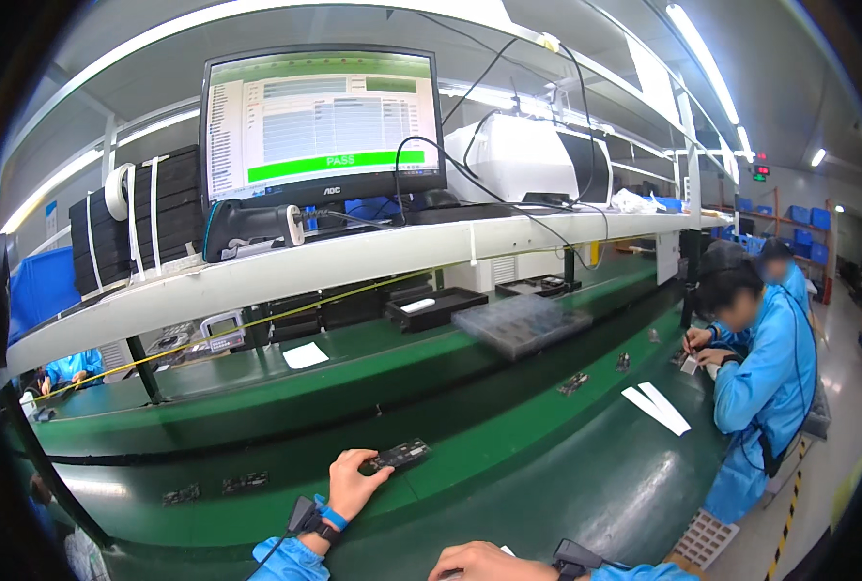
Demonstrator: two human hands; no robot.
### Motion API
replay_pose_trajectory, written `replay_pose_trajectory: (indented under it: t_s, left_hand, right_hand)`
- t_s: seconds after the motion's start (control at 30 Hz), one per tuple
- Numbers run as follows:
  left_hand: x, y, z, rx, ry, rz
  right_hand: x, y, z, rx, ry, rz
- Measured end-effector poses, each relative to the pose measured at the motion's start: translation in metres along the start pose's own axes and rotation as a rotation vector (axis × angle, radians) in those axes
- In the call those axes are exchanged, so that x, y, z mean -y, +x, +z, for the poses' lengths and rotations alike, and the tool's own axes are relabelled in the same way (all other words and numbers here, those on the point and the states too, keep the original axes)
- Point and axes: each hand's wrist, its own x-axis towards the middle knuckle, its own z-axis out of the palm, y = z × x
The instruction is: Manually attaching small components to an electronic circuit board and checking results.
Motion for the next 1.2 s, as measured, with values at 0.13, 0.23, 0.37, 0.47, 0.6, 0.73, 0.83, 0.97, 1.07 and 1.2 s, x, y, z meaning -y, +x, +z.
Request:
replay_pose_trajectory:
  t_s: [0.13, 0.23, 0.37, 0.47, 0.6, 0.73, 0.83, 0.97, 1.07, 1.2]
  left_hand:
    - [-0.022, -0.026, -0.035, -0.05, -0.021, 0.026]
    - [-0.038, -0.05, -0.063, 0.001, -0.012, 0.0]
    - [-0.048, -0.082, -0.092, 0.028, -0.026, -0.014]
    - [-0.087, -0.092, -0.124, 0.061, -0.069, -0.102]
    - [-0.099, -0.11, -0.148, 0.061, -0.061, -0.133]
    - [-0.106, -0.12, -0.16, 0.097, -0.048, -0.148]
    - [-0.102, -0.122, -0.166, 0.196, -0.035, -0.128]
    - [-0.085, -0.126, -0.153, 0.195, -0.001, -0.089]
    - [-0.075, -0.129, -0.152, 0.284, 0.034, -0.079]
    - [-0.113, -0.084, -0.189, 0.173, 0.211, 0.104]
  right_hand:
    - [-0.001, -0.001, 0.0, -0.012, 0.003, -0.014]
    - [0.002, -0.001, -0.002, -0.014, 0.003, -0.012]
    - [0.0, 0.0, -0.002, -0.009, -0.016, -0.02]
    - [-0.025, -0.001, 0.004, 0.116, -0.085, -0.014]
    - [0.005, 0.001, 0.0, 0.027, -0.014, -0.021]
    - [0.017, -0.006, 0.006, 0.076, 0.004, -0.011]
    - [0.026, -0.007, 0.009, 0.113, -0.032, 0.002]
    - [0.11, 0.027, -0.074, -0.013, 0.493, 0.03]
    - [0.218, 0.046, -0.14, 0.044, 0.708, -0.375]
    - [0.233, 0.052, -0.176, 0.187, 0.815, -0.461]
